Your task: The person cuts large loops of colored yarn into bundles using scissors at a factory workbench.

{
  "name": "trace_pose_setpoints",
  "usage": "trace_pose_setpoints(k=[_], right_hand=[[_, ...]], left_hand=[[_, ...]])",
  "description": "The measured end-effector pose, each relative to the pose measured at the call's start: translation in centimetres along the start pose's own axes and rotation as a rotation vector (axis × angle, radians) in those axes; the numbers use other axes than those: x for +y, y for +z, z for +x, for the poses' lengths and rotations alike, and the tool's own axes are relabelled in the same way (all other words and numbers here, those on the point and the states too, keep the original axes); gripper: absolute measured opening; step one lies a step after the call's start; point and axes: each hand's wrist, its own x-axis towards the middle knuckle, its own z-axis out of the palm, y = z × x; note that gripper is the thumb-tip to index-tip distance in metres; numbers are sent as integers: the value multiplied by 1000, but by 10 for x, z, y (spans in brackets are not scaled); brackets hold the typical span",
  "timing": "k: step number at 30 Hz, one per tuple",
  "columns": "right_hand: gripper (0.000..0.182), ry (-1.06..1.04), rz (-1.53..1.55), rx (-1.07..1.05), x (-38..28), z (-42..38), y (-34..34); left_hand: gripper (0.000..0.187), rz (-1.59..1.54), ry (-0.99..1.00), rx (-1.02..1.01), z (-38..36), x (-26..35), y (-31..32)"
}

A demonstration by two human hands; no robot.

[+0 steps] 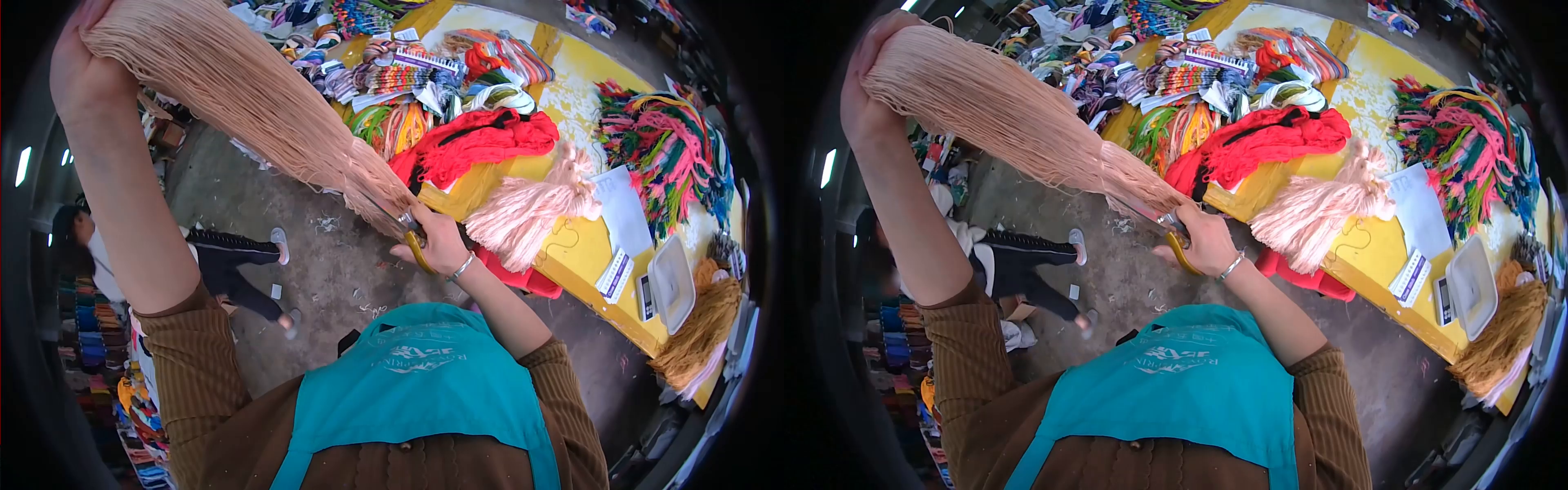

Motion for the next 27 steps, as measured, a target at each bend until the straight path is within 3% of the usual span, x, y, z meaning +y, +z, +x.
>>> trace_pose_setpoints(k=[5,6,7,9,11,13,14,16,17,20,23,27], right_hand=[[56,34,25,9,-2,7,-1],[55,37,16,2,-1,8,0],[55,33,15,1,-1,9,0],[52,27,25,4,-3,8,-1],[52,76,-64,-51,-7,9,-6],[54,58,-65,-11,-5,6,-4],[55,29,-88,-4,1,6,-1],[57,65,-99,-46,0,8,-1],[56,75,-71,-42,-2,7,-2],[53,65,-70,-1,-3,6,-4],[51,94,-34,14,-7,3,-8],[50,82,-3,8,0,-3,-7]], left_hand=[[23,-38,-187,29,16,36,-13],[23,-38,-184,27,11,18,-2],[23,-60,-78,24,2,-15,20],[26,-82,35,15,-2,-26,31],[23,171,158,200,7,-5,18],[24,-63,-151,-26,11,3,9],[26,-162,-231,-43,10,-7,17],[26,-167,-171,-52,7,-16,20],[22,-228,-284,-154,9,-8,12],[25,-228,-169,-46,9,-11,18],[21,-251,-210,-72,9,-6,19],[25,-163,-46,-49,2,-24,33]])
